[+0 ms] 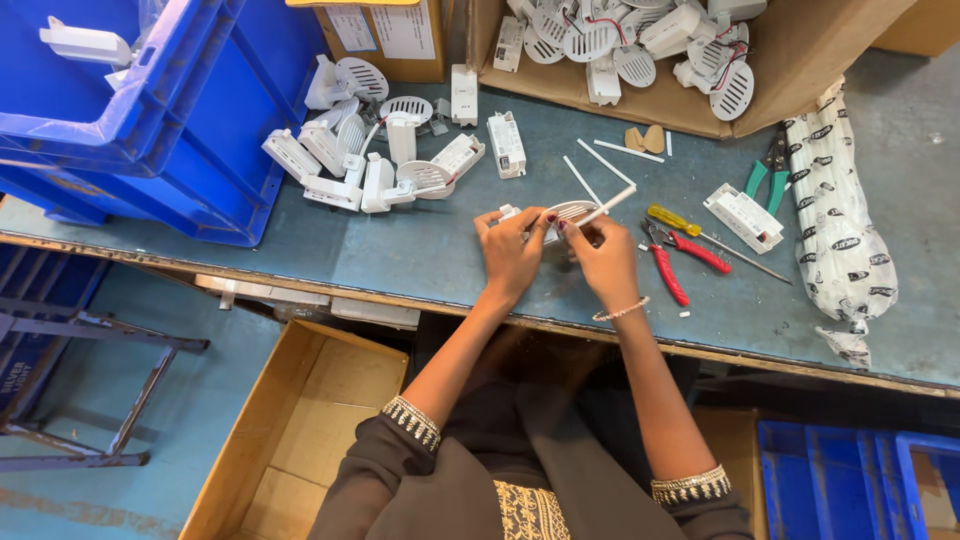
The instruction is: The person assembles white plastic electrical components at a workbench. They insert white plastic rods into the components, use red-handled pliers to trim the rods, and place the finished units into a cardboard box.
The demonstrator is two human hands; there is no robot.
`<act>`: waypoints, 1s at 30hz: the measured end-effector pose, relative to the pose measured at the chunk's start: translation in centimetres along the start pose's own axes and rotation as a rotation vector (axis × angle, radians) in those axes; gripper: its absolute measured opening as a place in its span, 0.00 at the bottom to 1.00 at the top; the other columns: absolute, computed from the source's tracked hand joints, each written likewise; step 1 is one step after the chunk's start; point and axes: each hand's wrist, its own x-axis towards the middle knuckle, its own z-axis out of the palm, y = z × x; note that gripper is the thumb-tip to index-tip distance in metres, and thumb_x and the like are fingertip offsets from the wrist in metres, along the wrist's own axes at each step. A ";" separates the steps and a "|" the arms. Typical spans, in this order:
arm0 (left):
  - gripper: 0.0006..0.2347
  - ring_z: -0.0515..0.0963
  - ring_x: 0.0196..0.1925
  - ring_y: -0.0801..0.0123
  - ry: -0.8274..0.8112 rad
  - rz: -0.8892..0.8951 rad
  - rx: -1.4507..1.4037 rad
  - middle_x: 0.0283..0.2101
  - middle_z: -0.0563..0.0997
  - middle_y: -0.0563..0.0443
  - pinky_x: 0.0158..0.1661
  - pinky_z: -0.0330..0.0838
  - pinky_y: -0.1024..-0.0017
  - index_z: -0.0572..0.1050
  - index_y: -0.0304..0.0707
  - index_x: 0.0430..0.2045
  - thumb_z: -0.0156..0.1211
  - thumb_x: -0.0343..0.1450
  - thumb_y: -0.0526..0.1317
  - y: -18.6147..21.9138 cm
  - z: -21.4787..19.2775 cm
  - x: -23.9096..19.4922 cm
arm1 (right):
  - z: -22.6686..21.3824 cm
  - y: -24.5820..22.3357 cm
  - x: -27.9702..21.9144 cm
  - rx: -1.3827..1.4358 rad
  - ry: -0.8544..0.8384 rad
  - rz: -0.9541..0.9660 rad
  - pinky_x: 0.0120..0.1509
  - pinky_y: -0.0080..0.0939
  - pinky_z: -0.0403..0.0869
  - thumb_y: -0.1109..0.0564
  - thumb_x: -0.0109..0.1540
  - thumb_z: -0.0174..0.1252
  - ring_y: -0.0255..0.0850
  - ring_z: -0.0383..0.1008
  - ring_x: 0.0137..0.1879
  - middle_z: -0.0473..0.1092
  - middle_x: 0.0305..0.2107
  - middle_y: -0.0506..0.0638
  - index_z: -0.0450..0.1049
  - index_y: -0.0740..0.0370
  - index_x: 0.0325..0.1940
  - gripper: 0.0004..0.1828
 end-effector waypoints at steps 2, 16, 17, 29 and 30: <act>0.08 0.78 0.28 0.64 -0.003 0.009 -0.009 0.25 0.83 0.53 0.55 0.59 0.63 0.83 0.46 0.34 0.58 0.75 0.45 0.2 -0.2 -0.1 | -0.5 -1.1 -0.7 0.065 -0.017 -0.038 0.38 0.31 0.77 0.60 0.65 0.62 0.30 0.76 0.36 0.76 0.33 0.47 0.78 0.68 0.46 0.09; 0.10 0.78 0.28 0.64 0.052 -0.015 -0.068 0.25 0.82 0.53 0.57 0.61 0.64 0.83 0.42 0.33 0.59 0.75 0.46 0.2 -0.2 -0.2 | -0.8 -0.9 -0.3 0.307 -0.013 0.145 0.40 0.35 0.79 0.59 0.66 0.62 0.38 0.80 0.32 0.78 0.31 0.56 0.78 0.74 0.41 0.12; 0.09 0.78 0.28 0.64 0.052 -0.025 -0.073 0.25 0.82 0.53 0.57 0.61 0.64 0.83 0.42 0.33 0.59 0.75 0.45 0.1 -0.2 -0.2 | -0.3 -0.6 -0.4 0.307 0.009 0.146 0.38 0.35 0.79 0.58 0.66 0.62 0.38 0.79 0.30 0.78 0.29 0.56 0.78 0.75 0.40 0.12; 0.09 0.79 0.29 0.65 0.034 -0.004 -0.058 0.25 0.83 0.53 0.56 0.60 0.64 0.83 0.43 0.33 0.59 0.75 0.44 0.1 -0.3 -0.2 | -1.7 -3.4 -2.1 0.296 -0.178 -0.054 0.55 0.32 0.77 0.64 0.65 0.61 0.32 0.78 0.46 0.79 0.42 0.51 0.77 0.71 0.50 0.10; 0.09 0.79 0.30 0.65 0.032 0.001 -0.052 0.26 0.83 0.53 0.56 0.60 0.64 0.83 0.43 0.33 0.59 0.75 0.44 0.1 -0.2 -0.3 | -2.0 -3.2 -1.7 0.288 -0.164 0.012 0.53 0.32 0.78 0.64 0.64 0.61 0.33 0.79 0.44 0.79 0.41 0.52 0.78 0.71 0.49 0.10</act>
